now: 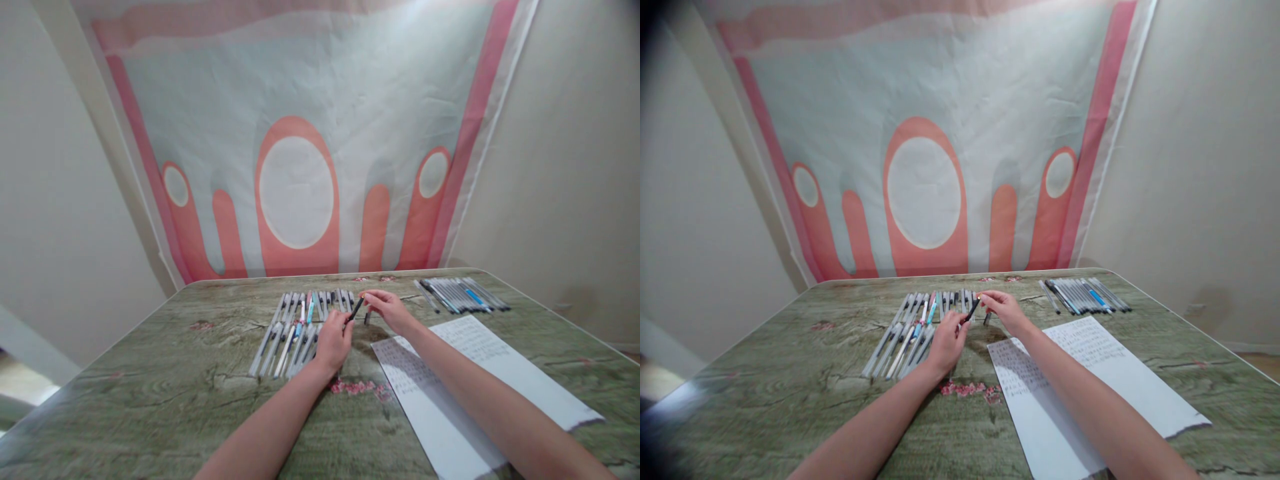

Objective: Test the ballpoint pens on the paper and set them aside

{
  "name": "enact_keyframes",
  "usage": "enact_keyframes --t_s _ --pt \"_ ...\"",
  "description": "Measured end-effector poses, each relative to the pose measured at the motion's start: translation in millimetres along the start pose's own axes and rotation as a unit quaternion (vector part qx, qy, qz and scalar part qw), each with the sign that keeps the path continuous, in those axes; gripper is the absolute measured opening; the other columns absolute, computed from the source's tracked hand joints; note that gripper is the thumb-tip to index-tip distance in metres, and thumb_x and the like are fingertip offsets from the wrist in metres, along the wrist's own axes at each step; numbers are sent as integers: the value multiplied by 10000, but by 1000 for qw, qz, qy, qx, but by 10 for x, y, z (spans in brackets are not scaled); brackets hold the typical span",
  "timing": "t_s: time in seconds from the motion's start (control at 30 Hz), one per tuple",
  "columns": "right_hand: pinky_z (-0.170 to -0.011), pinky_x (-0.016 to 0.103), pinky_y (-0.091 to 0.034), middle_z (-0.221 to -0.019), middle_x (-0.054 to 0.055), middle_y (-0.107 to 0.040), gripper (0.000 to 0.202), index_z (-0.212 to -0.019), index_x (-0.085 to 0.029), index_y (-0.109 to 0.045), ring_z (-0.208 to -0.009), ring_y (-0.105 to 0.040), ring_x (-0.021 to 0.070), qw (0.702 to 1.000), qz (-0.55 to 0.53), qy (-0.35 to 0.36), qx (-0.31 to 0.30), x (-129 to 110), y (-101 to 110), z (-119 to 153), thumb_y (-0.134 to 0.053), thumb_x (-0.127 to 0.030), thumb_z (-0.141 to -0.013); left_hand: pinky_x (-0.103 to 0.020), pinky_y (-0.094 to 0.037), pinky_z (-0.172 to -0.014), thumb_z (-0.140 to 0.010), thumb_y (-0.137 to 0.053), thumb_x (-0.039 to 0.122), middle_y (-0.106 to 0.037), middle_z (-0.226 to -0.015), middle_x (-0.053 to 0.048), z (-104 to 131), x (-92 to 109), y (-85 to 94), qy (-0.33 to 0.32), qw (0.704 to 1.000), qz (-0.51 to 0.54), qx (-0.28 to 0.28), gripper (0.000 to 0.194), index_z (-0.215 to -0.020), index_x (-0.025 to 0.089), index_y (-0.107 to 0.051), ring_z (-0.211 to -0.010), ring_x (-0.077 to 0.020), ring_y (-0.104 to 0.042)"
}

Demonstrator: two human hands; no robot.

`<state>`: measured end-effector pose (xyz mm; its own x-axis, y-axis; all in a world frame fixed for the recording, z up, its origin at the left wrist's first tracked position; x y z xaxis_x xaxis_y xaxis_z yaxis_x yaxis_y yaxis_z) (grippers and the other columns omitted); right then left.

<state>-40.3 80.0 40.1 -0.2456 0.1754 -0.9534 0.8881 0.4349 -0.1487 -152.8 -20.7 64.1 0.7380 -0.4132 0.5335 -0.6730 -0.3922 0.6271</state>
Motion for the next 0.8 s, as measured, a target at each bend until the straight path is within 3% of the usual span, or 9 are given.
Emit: enact_keyframes --t_s 0.1,0.27,0.43,0.6,0.8 --pt "-565 229 -398 -706 4 -609 232 -789 -181 -659 -619 -515 101 1000 -12 -3 15 13 34 -2 -663 -368 -651 -306 -403 -773 -845 -390 253 -521 -908 -62 1 9 1 -4 1000 1 0 209 -974 190 -542 -863 -166 -497" --pt "-582 232 -410 -887 45 -615 301 -915 -188 -648 -718 -533 123 1000 -22 -14 -16 11 -45 19 -611 -394 -699 -305 -404 -758 -845 -391 256 -518 -892 -61 1 -13 -11 1 1000 -2 -1 209 -972 186 -542 -842 -165 -497" --pt "-573 225 -401 -730 20 -604 238 -817 -167 -655 -660 -519 110 1000 -5 8 5 -24 -9 18 -630 -365 -689 -305 -401 -772 -841 -395 240 -518 -895 -56 0 -3 -18 -2 1000 0 -3 200 -968 183 -540 -853 -162 -494" --pt "-588 235 -411 -851 41 -614 284 -901 -183 -652 -707 -528 123 1000 -17 -7 -12 10 -42 20 -613 -380 -700 -302 -400 -771 -843 -392 244 -517 -895 -55 -2 -1 -14 1 1000 -6 -5 197 -962 182 -536 -856 -162 -492" --pt "-580 238 -407 -745 34 -606 290 -845 -154 -652 -662 -514 122 999 34 25 2 -50 -8 10 -613 -397 -692 -288 -396 -745 -841 -392 250 -517 -875 -51 3 5 -8 2 1000 -13 -8 177 -906 174 -538 -840 -158 -493"
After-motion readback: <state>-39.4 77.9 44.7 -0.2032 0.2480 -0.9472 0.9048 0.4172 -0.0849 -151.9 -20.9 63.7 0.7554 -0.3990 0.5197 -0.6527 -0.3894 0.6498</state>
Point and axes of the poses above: each hand's wrist, its own z-axis away from the middle knuckle, its own y-axis out of the back of the hand, x = y × z, the point moved 10 cm from there along -z, towards the middle knuckle
